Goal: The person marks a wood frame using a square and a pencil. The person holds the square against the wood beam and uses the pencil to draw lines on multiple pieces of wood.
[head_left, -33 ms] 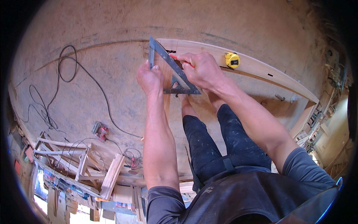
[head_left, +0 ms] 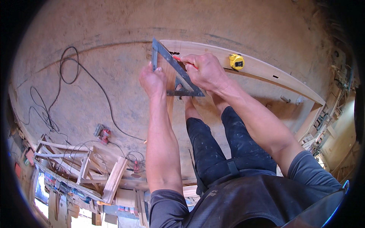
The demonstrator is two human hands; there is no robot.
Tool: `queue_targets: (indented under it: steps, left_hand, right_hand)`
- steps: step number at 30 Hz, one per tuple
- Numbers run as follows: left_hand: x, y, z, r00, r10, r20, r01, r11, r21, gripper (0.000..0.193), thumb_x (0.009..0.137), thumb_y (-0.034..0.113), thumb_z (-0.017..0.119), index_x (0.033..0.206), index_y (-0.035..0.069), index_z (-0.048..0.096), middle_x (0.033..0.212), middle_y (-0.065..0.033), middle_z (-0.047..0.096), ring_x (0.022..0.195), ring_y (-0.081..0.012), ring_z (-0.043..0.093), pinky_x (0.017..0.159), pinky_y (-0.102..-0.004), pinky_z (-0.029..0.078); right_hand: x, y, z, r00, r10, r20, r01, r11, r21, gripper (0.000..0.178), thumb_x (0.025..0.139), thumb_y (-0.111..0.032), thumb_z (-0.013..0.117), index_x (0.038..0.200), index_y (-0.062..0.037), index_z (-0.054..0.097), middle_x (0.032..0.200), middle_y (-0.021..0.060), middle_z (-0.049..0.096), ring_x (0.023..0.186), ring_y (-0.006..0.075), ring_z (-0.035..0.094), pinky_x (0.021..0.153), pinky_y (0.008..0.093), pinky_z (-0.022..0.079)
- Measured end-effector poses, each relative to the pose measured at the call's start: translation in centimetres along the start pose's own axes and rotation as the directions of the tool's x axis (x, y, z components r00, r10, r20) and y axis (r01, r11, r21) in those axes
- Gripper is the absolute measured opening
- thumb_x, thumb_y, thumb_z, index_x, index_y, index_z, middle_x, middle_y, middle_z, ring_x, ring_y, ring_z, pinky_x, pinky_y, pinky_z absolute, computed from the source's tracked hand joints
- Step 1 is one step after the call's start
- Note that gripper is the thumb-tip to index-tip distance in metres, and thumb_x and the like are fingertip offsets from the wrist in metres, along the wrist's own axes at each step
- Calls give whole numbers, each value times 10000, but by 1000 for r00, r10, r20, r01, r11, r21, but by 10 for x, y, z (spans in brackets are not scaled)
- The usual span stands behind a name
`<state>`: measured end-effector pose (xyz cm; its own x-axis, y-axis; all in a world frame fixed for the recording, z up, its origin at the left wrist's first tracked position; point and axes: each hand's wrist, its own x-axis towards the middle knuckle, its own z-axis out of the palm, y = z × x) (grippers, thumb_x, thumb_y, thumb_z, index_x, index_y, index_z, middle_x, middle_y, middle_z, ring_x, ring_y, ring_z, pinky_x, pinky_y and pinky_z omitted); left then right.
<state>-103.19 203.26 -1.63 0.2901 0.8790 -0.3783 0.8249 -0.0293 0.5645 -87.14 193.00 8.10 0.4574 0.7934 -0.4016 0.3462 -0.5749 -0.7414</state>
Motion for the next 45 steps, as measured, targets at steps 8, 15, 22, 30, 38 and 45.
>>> queue_targets:
  steps: [8, 15, 22, 30, 38, 45]
  left_hand:
    - [-8, 19, -11, 996, -71, 47, 76, 990, -122, 283, 792, 98, 721, 1024, -65, 711, 861, -260, 687, 840, -410, 681, 778, -441, 527]
    - [0, 2, 0, 1000, -17, 9, 17, 1000, -14, 238, 806, 96, 686, 997, -40, 725, 903, -270, 700, 858, -410, 697, 785, -444, 528]
    - [-4, 10, -5, 1000, -1, -4, 2, 999, 42, 264, 796, 115, 698, 1008, -41, 730, 908, -270, 709, 885, -408, 707, 803, -445, 541]
    - [-3, -21, 8, 998, 64, -19, -65, 995, -71, 278, 821, 111, 709, 1065, -22, 718, 938, -227, 713, 865, -369, 688, 822, -412, 528]
    - [-63, -72, -25, 996, -65, 62, 72, 991, -110, 299, 879, -10, 650, 1175, -3, 696, 940, -125, 677, 849, -218, 640, 817, -341, 495]
    - [-150, -24, -44, 918, -273, 287, 365, 863, -349, 297, 933, -43, 615, 1222, -16, 675, 971, -35, 672, 886, -116, 603, 826, -291, 487]
  right_hand:
    - [28, -8, 3, 998, -57, -1, 57, 996, 65, 321, 868, -130, 581, 1123, -22, 744, 896, 229, 721, 794, 354, 717, 749, 384, 560]
    - [49, -6, 7, 969, -184, -163, 202, 974, 101, 339, 874, -135, 565, 1153, -58, 741, 885, 234, 700, 804, 338, 719, 730, 391, 548]
    - [18, -4, -3, 998, 25, 61, -24, 1000, -15, 324, 870, -130, 555, 1118, -50, 749, 901, 242, 702, 811, 409, 688, 755, 425, 553]
    - [-75, 22, -5, 968, 216, 125, -186, 959, -215, 305, 867, -115, 530, 1031, -46, 778, 895, 260, 700, 849, 428, 690, 798, 500, 550]
    - [-121, 37, 8, 977, 190, 97, -184, 981, -61, 316, 947, -155, 588, 1222, -28, 678, 1076, 238, 710, 980, 420, 679, 869, 492, 542]
    - [-143, 48, 31, 991, 134, -16, -133, 991, 30, 290, 955, -158, 581, 1193, -25, 682, 1114, 234, 705, 1014, 426, 663, 900, 485, 531]
